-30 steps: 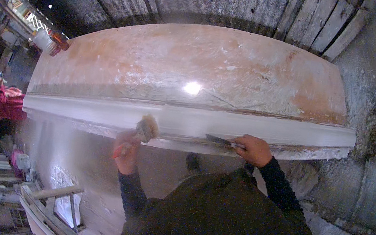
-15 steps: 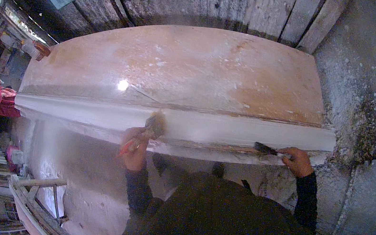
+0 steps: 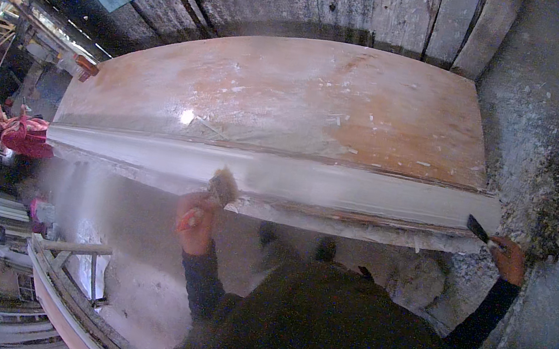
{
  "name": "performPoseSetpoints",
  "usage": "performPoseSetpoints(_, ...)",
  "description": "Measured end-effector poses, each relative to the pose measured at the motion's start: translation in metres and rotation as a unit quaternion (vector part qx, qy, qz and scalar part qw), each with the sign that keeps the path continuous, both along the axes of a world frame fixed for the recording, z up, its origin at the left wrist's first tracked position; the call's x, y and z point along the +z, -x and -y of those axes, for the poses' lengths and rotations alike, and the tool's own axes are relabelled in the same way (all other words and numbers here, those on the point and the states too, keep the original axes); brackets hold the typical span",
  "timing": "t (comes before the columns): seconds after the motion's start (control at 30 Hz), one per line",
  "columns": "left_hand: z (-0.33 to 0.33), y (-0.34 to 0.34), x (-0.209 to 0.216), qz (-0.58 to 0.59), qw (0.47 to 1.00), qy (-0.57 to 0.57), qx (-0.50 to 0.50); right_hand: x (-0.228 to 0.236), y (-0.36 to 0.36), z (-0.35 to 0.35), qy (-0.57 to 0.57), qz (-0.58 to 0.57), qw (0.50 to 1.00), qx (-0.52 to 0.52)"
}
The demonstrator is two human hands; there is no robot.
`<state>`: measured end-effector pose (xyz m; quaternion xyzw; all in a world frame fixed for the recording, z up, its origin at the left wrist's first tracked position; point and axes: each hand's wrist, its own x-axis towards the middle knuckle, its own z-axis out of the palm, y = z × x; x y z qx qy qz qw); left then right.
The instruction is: The person scrapes a white substance from the edge of a large curved wooden panel using a scraper in the right hand and a brush in the left hand. The person repeatedly scrapes and brushes along the same edge while another person stands nearby.
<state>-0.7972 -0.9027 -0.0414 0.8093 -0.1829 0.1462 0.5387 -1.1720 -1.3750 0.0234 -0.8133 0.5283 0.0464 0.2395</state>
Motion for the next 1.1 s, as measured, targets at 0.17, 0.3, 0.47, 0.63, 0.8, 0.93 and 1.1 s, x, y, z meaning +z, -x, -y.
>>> performPoseSetpoints(0.17, -0.008, 0.007, 0.005, 0.012, 0.997, -0.063, 0.033, -0.044, -0.090, -0.043, -0.019, 0.144, 0.948, 0.282)
performPoseSetpoints(0.3, -0.012, 0.017, 0.003, -0.013, 0.999, -0.006, 0.052, -0.073, -0.158, -0.113, -0.213, 0.269, 0.881, 0.326)
performPoseSetpoints(0.47, -0.030, 0.025, -0.001, -0.031, 0.997, 0.000, 0.071, -0.098, -0.183, -0.131, -0.261, 0.223, 0.881, 0.325)
performPoseSetpoints(0.63, -0.054, 0.029, -0.014, -0.078, 0.993, 0.016, 0.092, -0.098, -0.206, -0.127, -0.269, 0.169, 0.885, 0.341)
performPoseSetpoints(0.8, -0.069, 0.031, -0.021, -0.091, 0.990, 0.018, 0.109, -0.113, -0.222, -0.126, -0.303, 0.205, 0.861, 0.352)
performPoseSetpoints(0.93, -0.071, 0.031, -0.016, -0.106, 0.987, 0.057, 0.108, -0.109, -0.233, -0.134, -0.258, 0.196, 0.864, 0.386)
performPoseSetpoints(1.1, -0.073, 0.027, -0.011, -0.094, 0.990, 0.019, 0.100, -0.108, -0.234, -0.133, -0.302, 0.178, 0.870, 0.347)
